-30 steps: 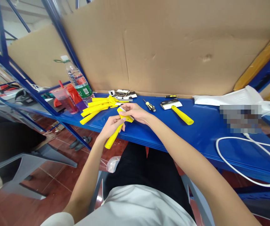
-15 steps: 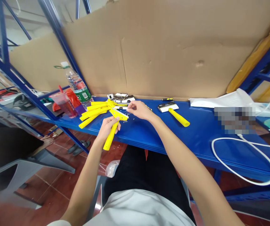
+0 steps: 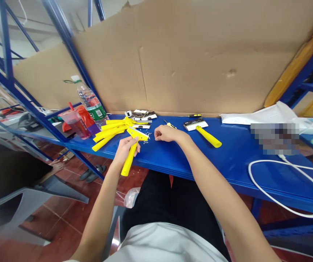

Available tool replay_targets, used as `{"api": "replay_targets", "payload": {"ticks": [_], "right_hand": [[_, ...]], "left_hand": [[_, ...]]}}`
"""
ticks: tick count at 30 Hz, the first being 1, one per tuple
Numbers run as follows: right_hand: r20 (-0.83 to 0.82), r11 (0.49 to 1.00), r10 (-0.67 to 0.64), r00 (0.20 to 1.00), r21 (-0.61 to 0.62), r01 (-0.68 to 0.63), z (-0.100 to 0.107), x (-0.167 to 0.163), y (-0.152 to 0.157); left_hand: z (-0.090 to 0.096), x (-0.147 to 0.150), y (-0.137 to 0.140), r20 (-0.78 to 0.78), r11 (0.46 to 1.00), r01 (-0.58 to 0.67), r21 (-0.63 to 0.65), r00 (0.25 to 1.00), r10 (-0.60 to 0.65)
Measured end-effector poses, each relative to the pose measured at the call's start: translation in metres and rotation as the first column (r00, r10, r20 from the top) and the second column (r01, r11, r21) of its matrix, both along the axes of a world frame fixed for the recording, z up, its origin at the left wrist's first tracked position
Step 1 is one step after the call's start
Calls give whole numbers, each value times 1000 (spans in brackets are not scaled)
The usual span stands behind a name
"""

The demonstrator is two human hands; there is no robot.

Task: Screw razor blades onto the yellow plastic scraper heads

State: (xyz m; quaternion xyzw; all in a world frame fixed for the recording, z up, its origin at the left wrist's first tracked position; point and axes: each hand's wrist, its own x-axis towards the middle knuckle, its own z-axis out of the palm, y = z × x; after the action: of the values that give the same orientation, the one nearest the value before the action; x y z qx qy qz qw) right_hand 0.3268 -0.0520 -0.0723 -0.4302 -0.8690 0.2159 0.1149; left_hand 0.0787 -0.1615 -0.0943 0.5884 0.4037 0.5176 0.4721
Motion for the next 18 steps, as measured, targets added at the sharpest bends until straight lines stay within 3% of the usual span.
{"api": "replay_targets", "payload": {"ticks": [8, 15, 18], "right_hand": [[4, 990, -58, 998, 130, 57, -13, -11, 0], [-240, 934, -57, 969, 329, 137, -3, -30, -14], [-370, 907, 46, 928, 405, 117, 0, -40, -25]], "left_hand": [[0, 0, -1, -16, 1000, 7, 16, 1000, -6], [-1, 1, 1, 8, 1000, -14, -8, 1000, 14], [-2, 1, 3, 21, 999, -34, -15, 999, 34]]}}
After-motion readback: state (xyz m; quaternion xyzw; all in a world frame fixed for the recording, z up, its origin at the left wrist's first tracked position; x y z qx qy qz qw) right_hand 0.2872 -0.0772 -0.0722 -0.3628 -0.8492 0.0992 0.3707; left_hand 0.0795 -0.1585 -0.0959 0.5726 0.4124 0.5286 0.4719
